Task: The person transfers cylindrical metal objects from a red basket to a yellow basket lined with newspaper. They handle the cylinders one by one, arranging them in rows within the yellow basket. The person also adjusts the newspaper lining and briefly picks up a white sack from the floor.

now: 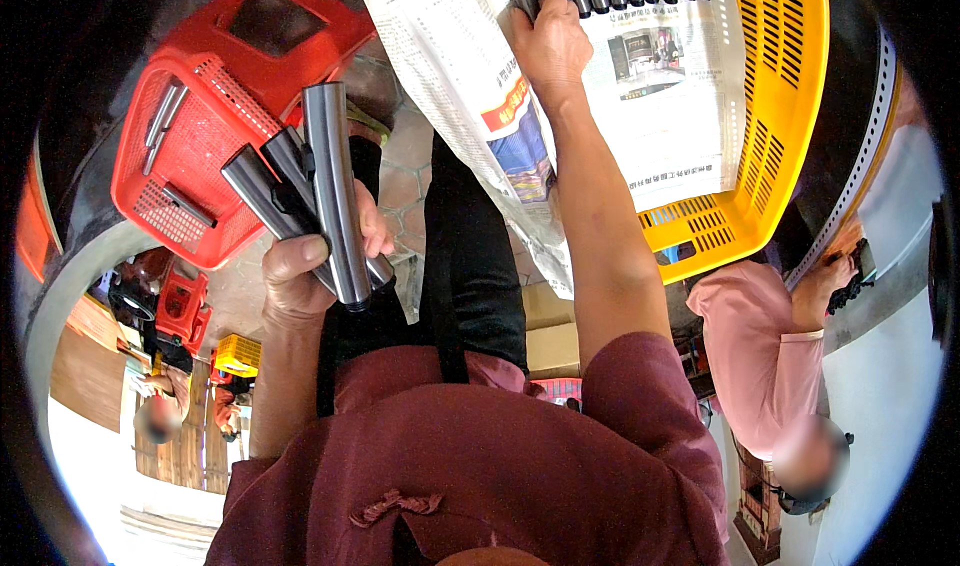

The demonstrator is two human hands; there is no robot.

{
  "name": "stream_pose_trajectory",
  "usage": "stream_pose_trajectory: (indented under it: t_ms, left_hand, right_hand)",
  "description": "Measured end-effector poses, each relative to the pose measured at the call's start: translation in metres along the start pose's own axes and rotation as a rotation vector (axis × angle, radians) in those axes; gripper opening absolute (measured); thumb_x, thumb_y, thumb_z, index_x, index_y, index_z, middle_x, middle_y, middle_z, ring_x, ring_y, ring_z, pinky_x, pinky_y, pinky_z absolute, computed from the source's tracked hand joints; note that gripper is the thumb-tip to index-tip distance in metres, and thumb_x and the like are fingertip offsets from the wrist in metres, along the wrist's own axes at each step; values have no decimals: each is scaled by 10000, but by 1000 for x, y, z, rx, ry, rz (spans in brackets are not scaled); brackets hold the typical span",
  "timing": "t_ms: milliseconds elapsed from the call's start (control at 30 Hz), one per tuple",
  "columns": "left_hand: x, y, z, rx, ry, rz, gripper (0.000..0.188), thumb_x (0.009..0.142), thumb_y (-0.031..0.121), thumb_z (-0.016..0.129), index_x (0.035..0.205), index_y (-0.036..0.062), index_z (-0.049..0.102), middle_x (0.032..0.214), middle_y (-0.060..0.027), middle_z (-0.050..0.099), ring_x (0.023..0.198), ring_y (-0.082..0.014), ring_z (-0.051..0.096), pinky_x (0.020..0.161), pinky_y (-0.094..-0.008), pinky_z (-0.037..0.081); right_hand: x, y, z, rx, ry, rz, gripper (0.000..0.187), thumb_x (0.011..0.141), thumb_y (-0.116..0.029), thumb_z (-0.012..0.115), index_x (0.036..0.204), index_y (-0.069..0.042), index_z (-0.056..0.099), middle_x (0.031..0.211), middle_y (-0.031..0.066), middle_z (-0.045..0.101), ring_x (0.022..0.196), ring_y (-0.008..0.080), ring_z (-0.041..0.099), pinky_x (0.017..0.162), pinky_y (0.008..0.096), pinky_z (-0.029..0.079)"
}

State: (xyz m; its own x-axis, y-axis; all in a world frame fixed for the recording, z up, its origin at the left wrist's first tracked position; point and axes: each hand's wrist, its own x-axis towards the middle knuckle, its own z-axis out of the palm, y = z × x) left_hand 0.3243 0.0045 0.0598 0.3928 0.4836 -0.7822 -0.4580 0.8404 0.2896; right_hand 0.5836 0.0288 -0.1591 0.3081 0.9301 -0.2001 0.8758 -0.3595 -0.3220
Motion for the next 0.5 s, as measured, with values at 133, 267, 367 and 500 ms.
stream_pose_trajectory:
  t_ms: [133, 267, 367, 500]
  left_hand:
    - [2, 1, 3, -20, -6, 13, 657, 617, 339, 750, 1117, -7, 500, 764, -101, 533, 655, -215, 546, 703, -364, 515]
    - [3, -1, -5, 0, -38, 19, 716, 638, 325, 740, 1210, -10, 471, 790, -107, 548, 672, -218, 560, 717, -372, 520]
    - [4, -1, 1, -2, -27, 26, 667, 645, 310, 740, 1173, -13, 491, 819, -116, 568, 700, -224, 575, 723, -374, 522]
    - [7, -1, -8, 55, -22, 24, 604, 642, 285, 747, 1112, -15, 517, 858, -129, 587, 739, -230, 591, 732, -375, 523]
  right_hand:
    - [6, 8, 0, 74, -52, 111, 402, 800, -378, 681, 999, -55, 548, 992, 185, 640, 838, 394, 645, 732, 483, 507]
    - [6, 9, -1, 24, -70, 76, 422, 818, -372, 676, 1060, -60, 528, 1027, 179, 635, 843, 381, 652, 724, 475, 512]
    - [2, 10, -2, 22, -61, 3, 402, 841, -358, 656, 1070, -53, 528, 1037, 182, 632, 850, 376, 652, 719, 473, 515]
    - [1, 8, -3, 21, -81, -15, 393, 857, -349, 636, 1075, -41, 524, 1033, 189, 631, 857, 377, 653, 725, 472, 518]
